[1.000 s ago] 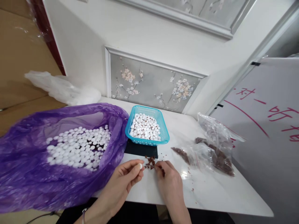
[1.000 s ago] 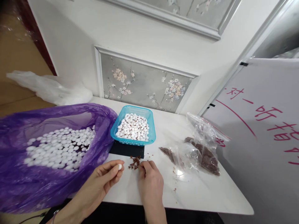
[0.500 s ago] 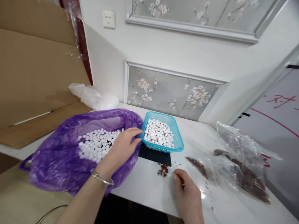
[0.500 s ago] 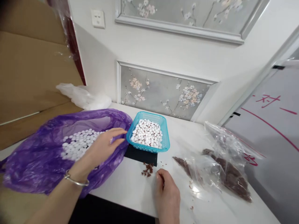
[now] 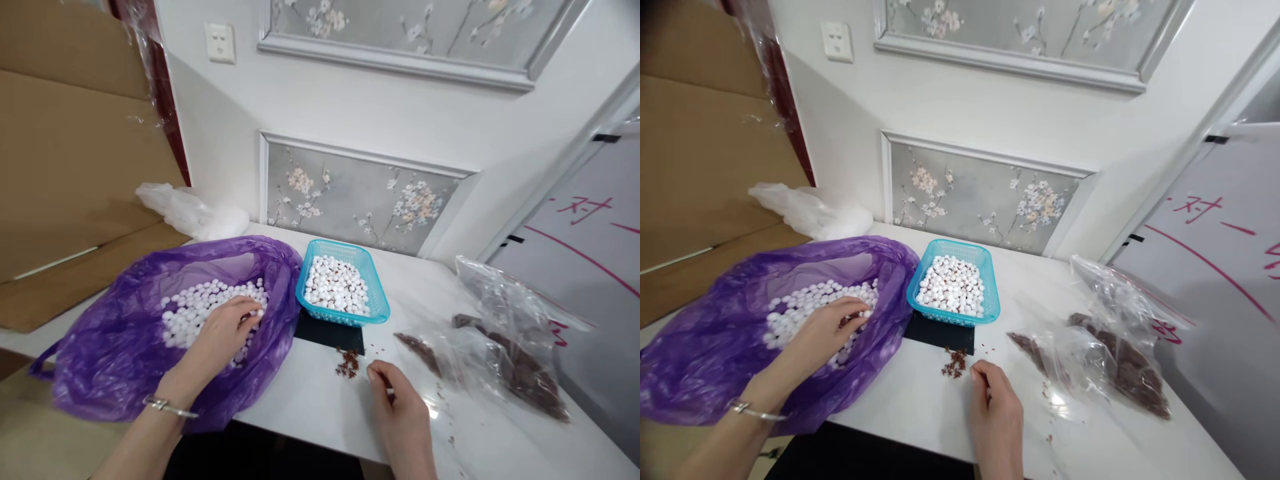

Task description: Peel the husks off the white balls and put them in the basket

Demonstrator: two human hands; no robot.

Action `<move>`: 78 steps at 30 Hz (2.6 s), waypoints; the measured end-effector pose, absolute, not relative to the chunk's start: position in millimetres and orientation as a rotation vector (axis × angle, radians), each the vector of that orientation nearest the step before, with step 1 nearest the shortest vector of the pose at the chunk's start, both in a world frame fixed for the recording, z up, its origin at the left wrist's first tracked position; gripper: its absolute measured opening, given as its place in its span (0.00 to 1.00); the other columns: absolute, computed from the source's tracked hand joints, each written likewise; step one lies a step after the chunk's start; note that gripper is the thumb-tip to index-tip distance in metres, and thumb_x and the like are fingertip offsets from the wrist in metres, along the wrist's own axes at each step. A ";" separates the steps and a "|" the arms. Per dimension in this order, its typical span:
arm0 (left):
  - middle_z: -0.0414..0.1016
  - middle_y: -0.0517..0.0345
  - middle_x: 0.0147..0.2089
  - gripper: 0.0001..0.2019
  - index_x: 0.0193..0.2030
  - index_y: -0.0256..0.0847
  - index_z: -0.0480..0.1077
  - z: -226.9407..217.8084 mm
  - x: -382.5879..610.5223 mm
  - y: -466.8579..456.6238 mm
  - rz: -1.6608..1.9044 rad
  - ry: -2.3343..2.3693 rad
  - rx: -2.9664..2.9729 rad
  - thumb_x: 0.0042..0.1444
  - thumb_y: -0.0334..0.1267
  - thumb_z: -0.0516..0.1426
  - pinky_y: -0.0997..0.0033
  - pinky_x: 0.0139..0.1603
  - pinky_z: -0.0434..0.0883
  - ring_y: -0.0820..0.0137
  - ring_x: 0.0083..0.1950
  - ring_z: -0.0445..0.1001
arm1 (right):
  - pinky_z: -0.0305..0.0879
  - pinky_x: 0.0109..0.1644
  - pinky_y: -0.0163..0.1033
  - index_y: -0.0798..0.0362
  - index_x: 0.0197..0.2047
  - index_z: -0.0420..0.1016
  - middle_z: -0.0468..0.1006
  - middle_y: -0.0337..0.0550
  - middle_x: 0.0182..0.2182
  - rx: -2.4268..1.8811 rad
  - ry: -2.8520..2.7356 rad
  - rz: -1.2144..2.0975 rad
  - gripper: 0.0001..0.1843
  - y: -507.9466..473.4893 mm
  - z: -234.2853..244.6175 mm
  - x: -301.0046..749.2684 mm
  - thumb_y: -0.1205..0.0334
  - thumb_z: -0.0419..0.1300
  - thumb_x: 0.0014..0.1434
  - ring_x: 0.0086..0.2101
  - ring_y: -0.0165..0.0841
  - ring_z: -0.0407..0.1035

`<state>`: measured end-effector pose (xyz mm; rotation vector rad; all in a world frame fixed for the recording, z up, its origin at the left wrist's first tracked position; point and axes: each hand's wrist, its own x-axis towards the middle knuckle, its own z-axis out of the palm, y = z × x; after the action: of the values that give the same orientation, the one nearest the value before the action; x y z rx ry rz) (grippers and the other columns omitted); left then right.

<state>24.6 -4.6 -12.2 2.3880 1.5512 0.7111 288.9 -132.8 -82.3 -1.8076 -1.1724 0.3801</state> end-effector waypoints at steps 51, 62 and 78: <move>0.81 0.58 0.30 0.04 0.31 0.42 0.79 -17.1 78.0 -83.8 0.792 0.962 1.541 0.50 0.37 0.62 0.74 0.35 0.73 0.66 0.33 0.78 | 0.60 0.32 0.32 0.50 0.33 0.63 0.64 0.34 0.27 -1.217 -1.088 1.097 0.09 -130.4 -29.2 223.2 0.58 0.61 0.56 0.27 0.28 0.60; 0.82 0.58 0.32 0.07 0.36 0.41 0.78 -26.4 81.0 -89.1 0.739 0.850 1.119 0.48 0.37 0.65 0.74 0.39 0.72 0.68 0.36 0.78 | 0.65 0.35 0.36 0.51 0.44 0.69 0.69 0.37 0.29 -1.112 -0.990 1.142 0.13 -138.5 -37.5 244.5 0.55 0.59 0.58 0.28 0.29 0.66; 0.81 0.56 0.33 0.07 0.35 0.40 0.77 -15.2 105.9 -62.0 1.015 0.897 1.371 0.49 0.38 0.63 0.70 0.39 0.75 0.66 0.35 0.79 | 0.67 0.43 0.40 0.55 0.42 0.76 0.78 0.48 0.38 -1.765 -1.457 0.259 0.16 -107.7 -73.0 308.1 0.63 0.48 0.61 0.37 0.37 0.73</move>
<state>105.9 -62.0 -15.2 1.3713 0.8974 1.0150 308.1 -107.7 -73.0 -1.7651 -1.4569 0.2586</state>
